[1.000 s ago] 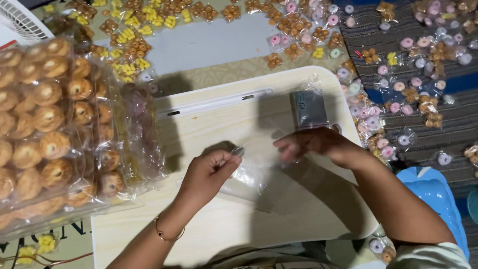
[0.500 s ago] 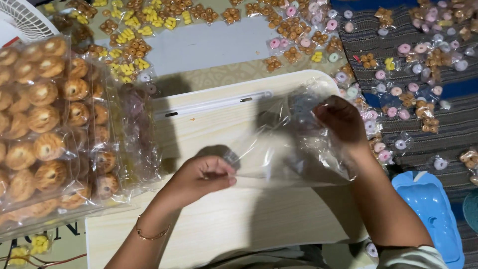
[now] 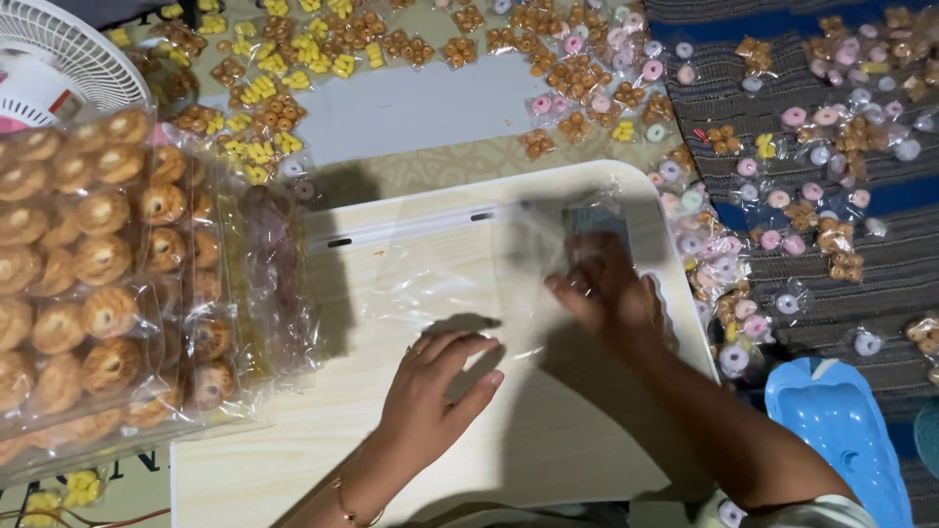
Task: Packaging small donut-shaped snacks into individual plastic bags
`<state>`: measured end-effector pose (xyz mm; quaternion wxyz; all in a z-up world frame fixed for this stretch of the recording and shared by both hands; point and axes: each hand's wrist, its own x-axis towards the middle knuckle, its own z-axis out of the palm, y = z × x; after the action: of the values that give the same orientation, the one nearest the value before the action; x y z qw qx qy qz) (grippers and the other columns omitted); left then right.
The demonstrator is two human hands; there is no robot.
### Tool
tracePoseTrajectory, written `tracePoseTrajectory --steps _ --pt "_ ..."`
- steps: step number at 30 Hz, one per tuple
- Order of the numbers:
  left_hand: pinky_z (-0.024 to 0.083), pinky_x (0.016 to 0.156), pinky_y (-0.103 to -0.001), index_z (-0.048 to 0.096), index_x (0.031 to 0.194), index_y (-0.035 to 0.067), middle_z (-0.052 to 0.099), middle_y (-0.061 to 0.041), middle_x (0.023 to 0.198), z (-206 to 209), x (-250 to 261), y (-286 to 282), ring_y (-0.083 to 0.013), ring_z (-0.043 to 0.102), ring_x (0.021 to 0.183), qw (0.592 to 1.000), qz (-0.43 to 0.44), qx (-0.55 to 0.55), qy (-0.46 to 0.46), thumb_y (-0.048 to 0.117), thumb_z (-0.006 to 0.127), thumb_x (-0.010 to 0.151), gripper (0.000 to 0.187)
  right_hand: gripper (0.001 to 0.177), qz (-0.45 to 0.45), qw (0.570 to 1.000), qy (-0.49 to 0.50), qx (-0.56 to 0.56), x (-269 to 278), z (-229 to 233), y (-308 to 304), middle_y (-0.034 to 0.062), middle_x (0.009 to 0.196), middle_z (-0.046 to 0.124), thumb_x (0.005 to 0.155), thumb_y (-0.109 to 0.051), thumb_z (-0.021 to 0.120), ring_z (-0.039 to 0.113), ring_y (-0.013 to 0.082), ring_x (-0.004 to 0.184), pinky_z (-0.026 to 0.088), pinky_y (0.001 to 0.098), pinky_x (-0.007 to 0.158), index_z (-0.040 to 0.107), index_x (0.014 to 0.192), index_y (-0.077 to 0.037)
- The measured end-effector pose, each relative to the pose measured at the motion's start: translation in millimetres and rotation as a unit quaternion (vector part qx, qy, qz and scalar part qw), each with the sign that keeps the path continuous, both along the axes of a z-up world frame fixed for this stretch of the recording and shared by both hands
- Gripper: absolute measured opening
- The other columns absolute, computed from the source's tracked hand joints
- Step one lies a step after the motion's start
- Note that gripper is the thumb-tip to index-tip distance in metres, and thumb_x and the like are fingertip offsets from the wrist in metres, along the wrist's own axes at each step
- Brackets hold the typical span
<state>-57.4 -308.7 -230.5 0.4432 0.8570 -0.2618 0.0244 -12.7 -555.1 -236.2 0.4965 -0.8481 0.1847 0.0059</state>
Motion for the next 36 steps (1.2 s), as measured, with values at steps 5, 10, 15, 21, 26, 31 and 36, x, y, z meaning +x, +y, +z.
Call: tracePoseTrajectory --steps 5,10,15,21,26,31,36 --pt "0.022 0.118 -0.053 0.034 0.157 0.010 0.034 -0.015 0.165 -54 -8 -11 -0.0337 0.030 0.152 0.992 -0.016 0.113 0.053 0.059 0.067 0.091 0.089 0.062 0.149 0.969 0.077 0.181 -28 -13 40 0.0017 0.065 0.062 0.078 -0.008 0.080 0.054 0.0104 0.055 0.046 0.0272 0.055 0.054 0.133 -0.017" --pt "0.020 0.118 -0.049 0.046 0.148 -0.001 0.043 -0.023 0.158 -70 -8 -10 -0.0372 0.033 0.150 0.991 -0.016 0.134 0.008 0.059 0.059 0.097 0.080 0.093 0.267 0.944 0.102 0.164 -24 -4 42 -0.0021 0.056 0.042 0.080 -0.015 0.082 0.041 0.0092 0.052 0.042 0.0287 0.047 0.034 0.159 -0.019" --pt "0.026 0.116 -0.045 0.038 0.158 0.010 0.043 -0.010 0.162 -60 -6 -8 -0.0294 0.037 0.150 0.995 -0.016 0.101 -0.006 0.029 0.039 0.107 0.054 0.085 0.230 0.967 -0.019 0.105 -18 -38 22 -0.0085 0.052 0.043 0.078 -0.018 0.083 0.038 0.0050 0.049 0.033 0.0247 0.050 0.044 0.154 -0.014" --pt "0.042 0.110 -0.045 0.062 0.138 0.005 0.063 -0.015 0.141 -52 1 -1 -0.0343 0.057 0.132 0.997 0.017 -0.052 -0.054 0.010 0.047 0.098 0.043 0.080 0.188 0.980 -0.062 -0.005 -8 -24 3 0.0090 0.086 0.062 0.085 -0.021 0.080 0.062 0.0236 0.082 0.052 0.0425 0.086 0.045 0.156 -0.015" --pt "0.040 0.112 -0.046 0.063 0.137 0.002 0.064 -0.018 0.140 -24 0 3 -0.0375 0.057 0.131 0.996 0.046 -0.073 -0.012 0.010 0.046 0.097 0.044 0.069 0.239 0.899 -0.132 -0.341 -12 -4 2 0.0067 0.134 0.057 0.097 -0.037 0.064 0.056 0.0319 0.129 0.031 0.0638 0.108 0.038 0.160 -0.030" --pt "0.044 0.106 -0.049 0.065 0.134 0.003 0.062 -0.019 0.142 -5 -4 3 -0.0399 0.056 0.131 0.997 0.066 -0.019 -0.029 0.014 0.047 0.096 0.043 0.037 0.257 0.751 -0.423 -0.437 -51 -14 10 0.0068 0.110 0.067 0.083 -0.045 0.079 0.069 0.0265 0.097 0.051 0.0427 0.086 0.074 0.118 -0.032" --pt "0.033 0.114 -0.047 0.057 0.141 0.003 0.059 -0.015 0.147 3 -21 0 -0.0321 0.052 0.136 0.995 0.049 0.040 -0.076 0.020 0.043 0.099 0.047 0.032 0.511 0.777 -0.308 -0.200 -54 -5 42 0.0188 0.126 0.067 0.091 -0.011 0.068 0.065 0.0356 0.113 0.050 0.0427 0.099 0.066 0.121 0.001"
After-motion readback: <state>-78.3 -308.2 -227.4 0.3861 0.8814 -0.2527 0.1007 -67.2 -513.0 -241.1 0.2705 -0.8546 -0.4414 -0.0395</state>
